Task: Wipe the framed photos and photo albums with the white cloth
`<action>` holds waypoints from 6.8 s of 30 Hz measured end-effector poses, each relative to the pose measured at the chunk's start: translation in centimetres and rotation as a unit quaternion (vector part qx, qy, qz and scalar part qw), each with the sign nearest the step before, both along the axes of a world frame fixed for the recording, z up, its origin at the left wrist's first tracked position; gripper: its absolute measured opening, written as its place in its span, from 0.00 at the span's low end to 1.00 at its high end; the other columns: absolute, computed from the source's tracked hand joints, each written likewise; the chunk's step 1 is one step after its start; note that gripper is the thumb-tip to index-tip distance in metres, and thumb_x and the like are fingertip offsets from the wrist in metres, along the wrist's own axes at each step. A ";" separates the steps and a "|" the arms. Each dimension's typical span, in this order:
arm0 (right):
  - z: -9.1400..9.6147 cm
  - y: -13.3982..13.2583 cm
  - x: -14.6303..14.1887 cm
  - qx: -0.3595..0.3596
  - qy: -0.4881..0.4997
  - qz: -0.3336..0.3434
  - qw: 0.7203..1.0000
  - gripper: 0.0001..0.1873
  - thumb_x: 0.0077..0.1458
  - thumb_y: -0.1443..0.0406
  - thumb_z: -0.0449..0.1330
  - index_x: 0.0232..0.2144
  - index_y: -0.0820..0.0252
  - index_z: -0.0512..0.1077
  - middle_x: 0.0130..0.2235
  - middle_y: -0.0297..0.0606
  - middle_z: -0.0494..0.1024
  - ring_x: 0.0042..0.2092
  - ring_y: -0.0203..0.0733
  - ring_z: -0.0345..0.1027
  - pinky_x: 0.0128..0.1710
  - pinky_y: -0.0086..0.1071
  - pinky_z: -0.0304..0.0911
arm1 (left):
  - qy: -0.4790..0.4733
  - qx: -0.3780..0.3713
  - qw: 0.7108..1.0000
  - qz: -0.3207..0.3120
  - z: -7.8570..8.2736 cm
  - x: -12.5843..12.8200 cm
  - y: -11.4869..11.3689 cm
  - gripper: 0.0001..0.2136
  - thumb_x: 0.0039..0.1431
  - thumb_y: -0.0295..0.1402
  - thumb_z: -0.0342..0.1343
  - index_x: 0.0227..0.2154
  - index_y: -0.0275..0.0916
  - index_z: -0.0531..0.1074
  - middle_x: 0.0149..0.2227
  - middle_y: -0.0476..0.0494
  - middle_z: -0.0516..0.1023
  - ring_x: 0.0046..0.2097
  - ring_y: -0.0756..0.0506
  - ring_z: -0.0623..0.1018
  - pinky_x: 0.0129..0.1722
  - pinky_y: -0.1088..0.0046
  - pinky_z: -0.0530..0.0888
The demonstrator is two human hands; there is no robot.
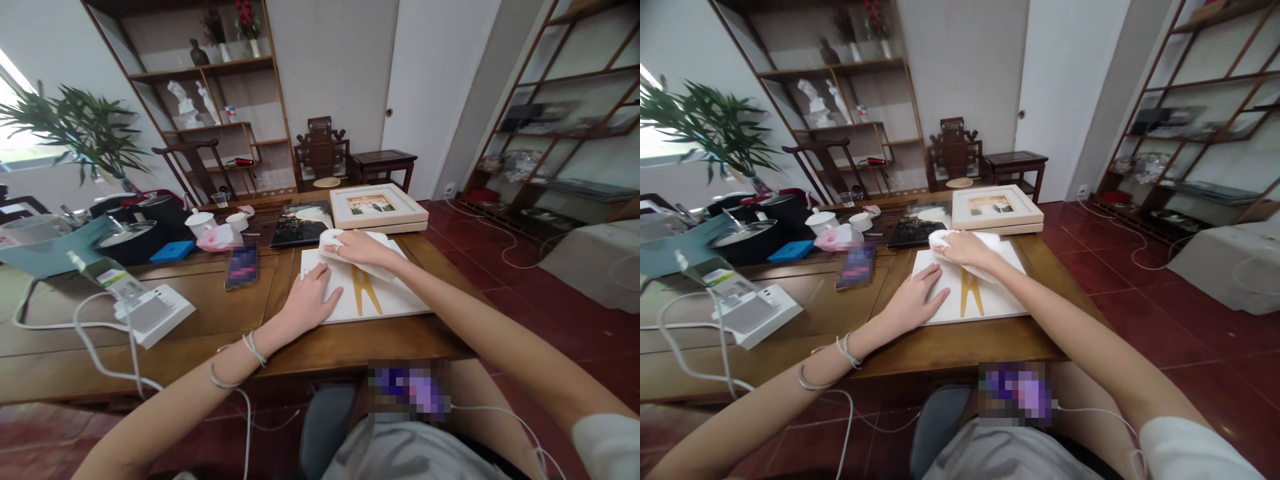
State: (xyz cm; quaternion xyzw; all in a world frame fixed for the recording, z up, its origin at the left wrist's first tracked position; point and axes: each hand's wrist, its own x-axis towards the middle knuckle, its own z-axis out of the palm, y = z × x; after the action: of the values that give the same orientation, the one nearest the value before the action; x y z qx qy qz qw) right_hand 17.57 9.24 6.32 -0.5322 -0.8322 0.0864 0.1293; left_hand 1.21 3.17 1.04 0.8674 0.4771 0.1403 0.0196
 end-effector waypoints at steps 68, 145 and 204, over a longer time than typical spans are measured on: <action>-0.6 -0.9 5.1 0.008 -0.032 0.009 0.999 0.20 0.63 0.57 0.45 0.38 0.63 0.72 0.43 0.48 0.77 0.43 0.52 0.69 0.41 0.36 0.58 | -0.058 -0.032 0.997 0.031 -0.2 -0.1 0.2 0.20 0.64 0.38 0.42 0.53 0.33 0.64 0.59 0.33 0.65 0.61 0.39 0.64 0.59 0.55 0.61; -3.0 -6.8 6.3 0.078 -0.020 0.124 0.989 0.14 0.58 0.69 0.49 0.40 0.61 0.73 0.50 0.47 0.73 0.53 0.51 0.63 0.53 0.45 0.58 | 0.004 -0.047 0.998 0.041 -0.3 -0.2 0.8 0.19 0.64 0.28 0.35 0.56 0.36 0.59 0.64 0.34 0.58 0.66 0.43 0.55 0.58 0.53 0.59; -4.9 -2.8 10.1 0.061 -0.081 0.018 0.995 0.20 0.59 0.65 0.44 0.48 0.63 0.69 0.55 0.52 0.69 0.65 0.59 0.40 0.57 0.65 0.42 | 0.021 -0.039 0.998 0.035 -0.5 -0.2 0.9 0.19 0.64 0.27 0.35 0.56 0.35 0.58 0.64 0.34 0.57 0.66 0.43 0.55 0.56 0.51 0.60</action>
State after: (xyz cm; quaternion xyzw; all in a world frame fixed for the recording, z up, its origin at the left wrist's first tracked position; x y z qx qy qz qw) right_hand 27.68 6.44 1.39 -0.5131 -0.8534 -0.0059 0.0919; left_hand 1.02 4.05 0.55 0.8515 0.5125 0.1041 0.0384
